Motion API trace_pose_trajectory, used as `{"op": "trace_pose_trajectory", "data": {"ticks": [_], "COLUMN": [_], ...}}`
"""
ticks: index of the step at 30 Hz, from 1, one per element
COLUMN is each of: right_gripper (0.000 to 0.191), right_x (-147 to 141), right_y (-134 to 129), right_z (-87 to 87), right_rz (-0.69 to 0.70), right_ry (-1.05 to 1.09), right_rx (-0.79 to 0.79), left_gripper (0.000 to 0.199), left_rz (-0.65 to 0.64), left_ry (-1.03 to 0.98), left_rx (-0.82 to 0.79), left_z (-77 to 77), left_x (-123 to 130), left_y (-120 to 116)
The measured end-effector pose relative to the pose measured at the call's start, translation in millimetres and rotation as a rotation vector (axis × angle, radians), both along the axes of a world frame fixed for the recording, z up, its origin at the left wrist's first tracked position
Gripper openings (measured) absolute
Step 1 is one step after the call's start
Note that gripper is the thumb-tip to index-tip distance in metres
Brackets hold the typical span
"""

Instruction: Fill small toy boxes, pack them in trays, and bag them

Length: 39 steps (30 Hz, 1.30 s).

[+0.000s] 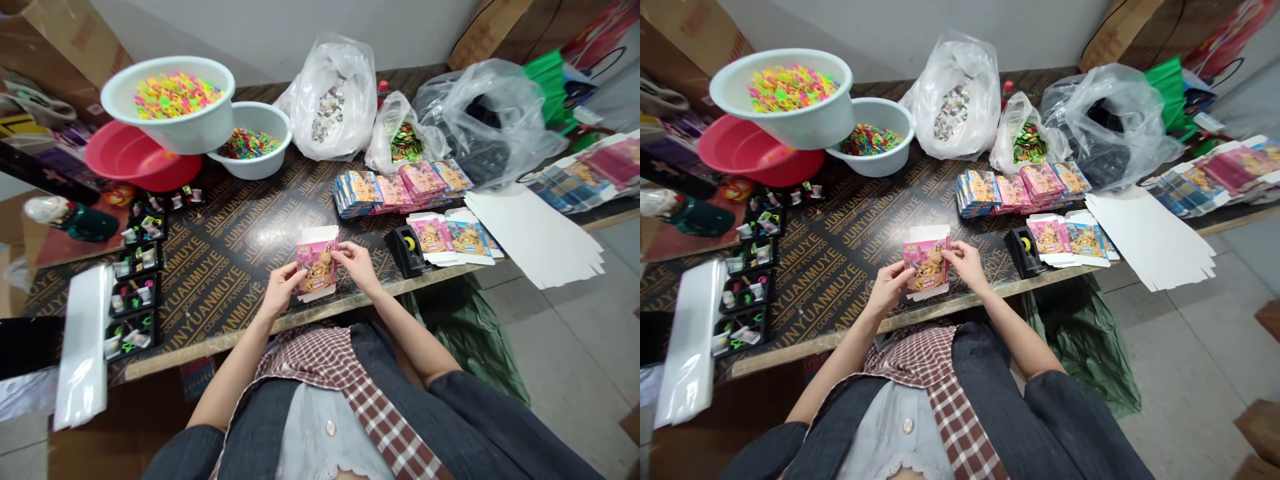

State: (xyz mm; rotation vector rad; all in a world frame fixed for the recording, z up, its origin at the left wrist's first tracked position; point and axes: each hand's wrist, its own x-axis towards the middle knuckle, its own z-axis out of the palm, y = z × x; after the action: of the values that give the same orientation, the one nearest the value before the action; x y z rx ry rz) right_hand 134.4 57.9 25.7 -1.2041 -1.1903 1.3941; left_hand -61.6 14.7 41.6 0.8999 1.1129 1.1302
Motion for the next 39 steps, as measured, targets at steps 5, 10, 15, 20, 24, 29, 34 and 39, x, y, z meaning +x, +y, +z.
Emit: {"op": "trace_pose_trajectory", "data": {"ticks": [5,10,15,20,24,29,34,39], "right_gripper": [0.045,0.052,0.066,0.063,0.037,0.023,0.044,0.028], "right_x": [-10,-12,-13,-11,-5,-8,-19,-22], "right_y": [-7,-5,-11,-9,-6,-18,-29,-29], "right_z": [5.3,4.7,2.7,4.2,-2.2,-19.5,-24.2,-17.0], "right_rz": [0.137,0.074,0.165,0.267,0.291,0.198,0.116,-0.01], "right_ry": [0.02,0.134,0.233,0.138,-0.063,-0.282,-0.102,0.138], "right_rx": [-0.027,-0.034,-0.098,-0.061,0.022,0.166,0.107,-0.022], "left_gripper": [0.043,0.056,0.044,0.036,0.034,0.037,0.03,0.024], "left_rz": [0.012,-0.107,-0.007,0.137,0.24,0.291,0.227,0.18], "left_ry": [0.006,-0.133,0.073,0.173,0.226,0.052,-0.099,-0.106], "left_rx": [-0.049,-0.084,0.019,0.083,0.081,0.027,-0.07,-0.089], "left_z": [1.8,5.0,5.2,3.1,-8.8,-21.8,-20.1,-16.0], "left_x": [1,-4,-13,-10,-2,9,13,12], "left_y": [-3,-5,0,-3,-7,-5,-2,-4]}}
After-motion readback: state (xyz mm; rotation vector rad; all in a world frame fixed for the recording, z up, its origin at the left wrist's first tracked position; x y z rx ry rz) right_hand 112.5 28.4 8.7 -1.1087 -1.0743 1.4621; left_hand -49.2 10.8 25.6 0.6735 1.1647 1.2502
